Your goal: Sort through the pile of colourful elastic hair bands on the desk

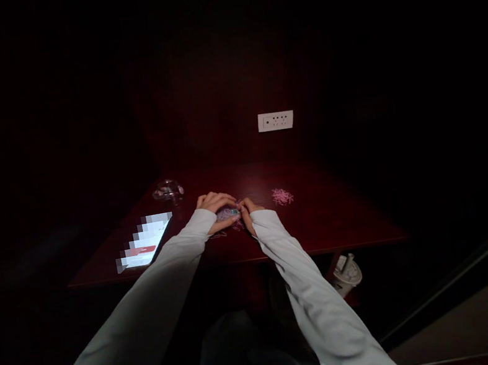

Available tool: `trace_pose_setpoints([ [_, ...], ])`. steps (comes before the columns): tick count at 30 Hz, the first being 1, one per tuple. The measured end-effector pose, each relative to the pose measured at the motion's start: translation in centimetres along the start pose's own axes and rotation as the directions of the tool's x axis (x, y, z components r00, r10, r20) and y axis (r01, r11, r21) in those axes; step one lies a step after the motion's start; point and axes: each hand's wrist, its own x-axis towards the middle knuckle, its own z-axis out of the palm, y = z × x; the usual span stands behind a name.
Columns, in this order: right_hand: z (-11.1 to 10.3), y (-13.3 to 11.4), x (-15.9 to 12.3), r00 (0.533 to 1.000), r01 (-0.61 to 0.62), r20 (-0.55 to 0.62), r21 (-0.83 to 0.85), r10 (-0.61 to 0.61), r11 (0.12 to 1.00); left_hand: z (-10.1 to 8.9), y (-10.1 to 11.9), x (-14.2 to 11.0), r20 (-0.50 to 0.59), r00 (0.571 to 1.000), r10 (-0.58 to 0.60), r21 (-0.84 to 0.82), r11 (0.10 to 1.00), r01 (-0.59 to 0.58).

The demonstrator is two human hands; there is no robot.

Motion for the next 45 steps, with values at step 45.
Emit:
trace_pose_setpoints([
  [45,-0.5,2.7,-1.4,0.995,0.065,-0.062,-0.123,-0.074,0.99,-0.1,-0.5,-0.3,0.079,0.984,0.16,-0.05,0.987,-0.156],
])
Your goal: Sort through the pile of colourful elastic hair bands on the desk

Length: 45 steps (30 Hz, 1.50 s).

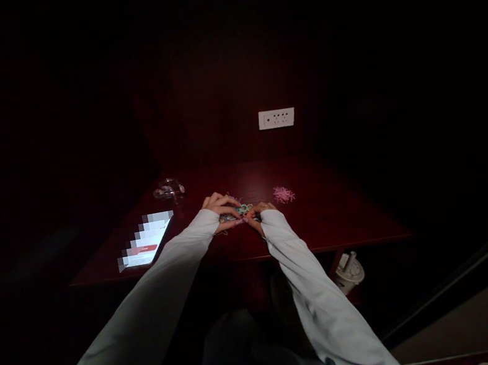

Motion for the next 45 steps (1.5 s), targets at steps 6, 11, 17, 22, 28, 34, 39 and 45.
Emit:
trace_pose_setpoints([
  [6,-0.5,-0.5,0.0,1.0,-0.012,-0.015,0.048,0.013,0.999,0.2,-0.3,0.2,-0.003,0.999,-0.036,-0.014,0.999,0.036],
  [11,-0.6,0.2,0.6,0.999,-0.034,0.022,0.087,0.032,0.996,0.6,-1.2,0.4,-0.057,0.996,-0.075,-0.058,0.996,0.072],
  [17,-0.2,0.8,0.9,0.998,-0.061,-0.019,0.1,0.064,0.993,2.1,-3.2,1.0,-0.101,0.989,-0.11,-0.085,0.991,0.102],
  [22,-0.1,0.8,0.9,0.996,-0.069,-0.049,0.149,0.077,0.986,2.3,-3.4,1.1,-0.107,0.987,-0.119,-0.081,0.991,0.111],
  [28,0.5,1.0,1.0,0.982,-0.097,-0.138,0.212,0.128,0.972,0.8,-1.6,0.5,-0.119,0.984,-0.129,-0.082,0.989,0.12],
  [34,0.4,0.7,0.8,0.982,-0.098,-0.135,0.25,0.135,0.963,0.1,-0.5,0.2,-0.128,0.984,-0.122,-0.084,0.99,0.111],
  [39,0.3,0.6,0.8,0.985,-0.084,-0.127,0.245,0.118,0.966,0.8,-1.3,0.5,-0.125,0.984,-0.128,-0.058,0.991,0.121],
  [45,-0.2,0.1,1.0,0.994,-0.028,-0.096,0.157,0.043,0.987,1.1,-1.4,0.7,-0.099,0.987,-0.126,-0.042,0.992,0.122],
])
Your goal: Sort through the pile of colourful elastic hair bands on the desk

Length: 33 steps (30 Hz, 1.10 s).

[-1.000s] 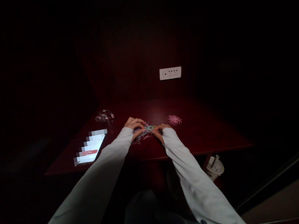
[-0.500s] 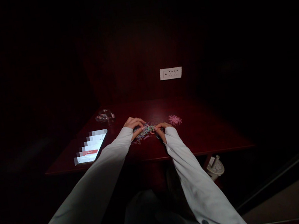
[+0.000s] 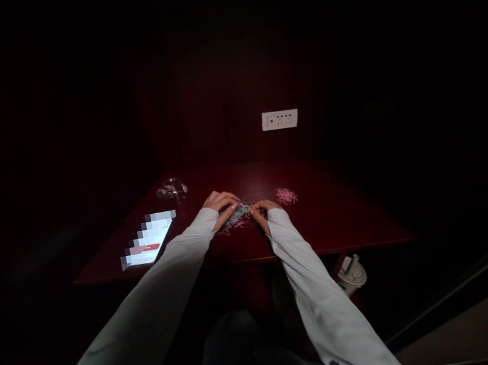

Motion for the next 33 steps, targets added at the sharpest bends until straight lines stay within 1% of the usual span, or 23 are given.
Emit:
trace_pose_setpoints([
  [2,-0.1,-0.3,-0.1,0.998,0.04,0.049,-0.031,-0.039,0.999,-0.1,0.2,0.0,0.01,1.0,0.016,-0.003,1.0,-0.016],
  [4,0.1,-0.4,-0.1,0.996,0.065,0.072,-0.058,-0.061,0.996,-0.1,0.3,0.0,0.029,0.999,0.04,-0.003,0.999,-0.04],
  [7,0.7,-0.2,-0.2,0.995,0.082,0.062,-0.094,-0.076,0.992,0.0,0.3,0.1,0.053,0.996,0.069,0.005,0.998,-0.069],
  [10,1.1,0.2,-0.2,0.994,0.093,0.064,-0.117,-0.086,0.989,0.0,0.3,0.2,0.056,0.996,0.066,0.019,0.998,-0.067],
  [14,0.9,0.2,-0.2,0.996,0.063,0.069,-0.183,-0.051,0.981,-0.2,0.1,0.3,0.024,1.0,0.016,0.048,0.999,-0.017],
  [17,0.7,-0.1,-0.3,0.998,0.023,0.069,-0.227,-0.007,0.974,-0.2,0.0,0.3,-0.008,1.0,0.014,0.05,0.999,-0.014],
  [19,0.6,-0.2,-0.3,0.999,0.003,0.051,-0.224,0.009,0.975,-0.1,0.0,0.3,-0.014,0.999,0.035,0.042,0.999,-0.035],
  [21,0.6,-0.3,-0.2,0.999,0.008,0.034,-0.199,-0.001,0.98,0.0,-0.1,0.2,-0.009,0.998,0.061,0.031,0.998,-0.061],
  [26,0.5,-0.1,-0.2,0.997,0.081,0.007,-0.16,-0.081,0.984,0.2,-0.3,0.3,0.001,0.991,0.132,-0.002,0.991,-0.132],
  [29,0.6,0.1,-0.2,0.997,0.083,0.01,-0.174,-0.083,0.981,0.2,-0.3,0.2,-0.001,0.988,0.154,-0.019,0.988,-0.154],
  [33,0.7,0.3,-0.1,0.997,0.075,0.006,-0.176,-0.075,0.982,-0.2,0.2,0.0,-0.013,0.986,0.165,-0.045,0.985,-0.166],
])
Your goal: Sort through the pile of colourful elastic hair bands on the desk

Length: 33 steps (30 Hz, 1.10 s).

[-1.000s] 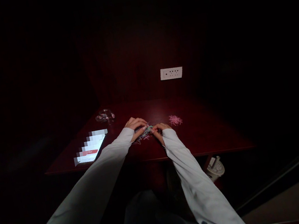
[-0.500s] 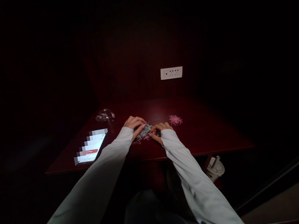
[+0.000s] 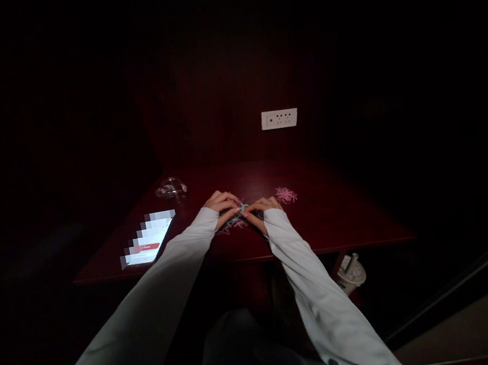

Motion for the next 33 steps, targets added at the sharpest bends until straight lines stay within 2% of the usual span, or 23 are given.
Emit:
trace_pose_setpoints([
  [9,0.0,-0.1,0.0,1.0,-0.014,0.006,-0.023,0.014,1.0,-0.2,0.4,0.1,0.03,0.998,-0.046,0.008,0.999,0.045],
  [12,-1.8,0.4,0.2,0.99,-0.136,-0.06,-0.129,0.129,0.982,-0.3,0.5,0.1,-0.002,0.995,-0.104,0.027,0.994,0.104],
  [16,-5.7,2.0,0.6,0.923,-0.383,-0.161,-0.344,0.348,0.857,-0.6,0.8,0.0,-0.026,0.988,-0.155,0.036,0.987,0.155],
  [18,-7.1,2.7,0.7,0.905,-0.425,-0.176,-0.422,0.388,0.801,-0.6,0.9,0.0,-0.01,0.989,-0.149,0.037,0.988,0.149],
  [21,-8.1,3.2,0.6,0.891,-0.454,-0.199,-0.43,0.409,0.781,-0.4,1.0,0.0,-0.008,0.987,-0.163,0.051,0.985,0.163],
  [23,-8.3,3.4,0.3,0.852,-0.521,-0.263,-0.359,0.452,0.774,-0.4,1.3,0.0,-0.029,0.981,-0.193,0.065,0.979,0.195],
  [26,-8.6,3.7,-0.6,0.74,-0.648,-0.374,-0.174,0.559,0.742,-0.5,1.7,0.0,-0.053,0.973,-0.227,0.08,0.97,0.23],
  [28,-8.8,3.9,-1.1,0.689,-0.681,-0.403,-0.074,0.602,0.729,-0.7,1.8,0.0,-0.069,0.969,-0.238,0.087,0.966,0.243],
  [29,-8.7,4.0,-1.2,0.684,-0.68,-0.402,-0.05,0.608,0.732,-0.7,1.7,0.0,-0.072,0.968,-0.239,0.09,0.965,0.245],
  [31,-8.4,3.9,-1.3,0.708,-0.656,-0.378,-0.039,0.597,0.754,-0.8,1.6,0.0,-0.058,0.971,-0.232,0.094,0.967,0.236],
  [33,-7.6,3.5,-1.1,0.784,-0.574,-0.323,-0.056,0.529,0.817,-0.7,1.3,0.1,-0.027,0.977,-0.211,0.092,0.973,0.212],
])
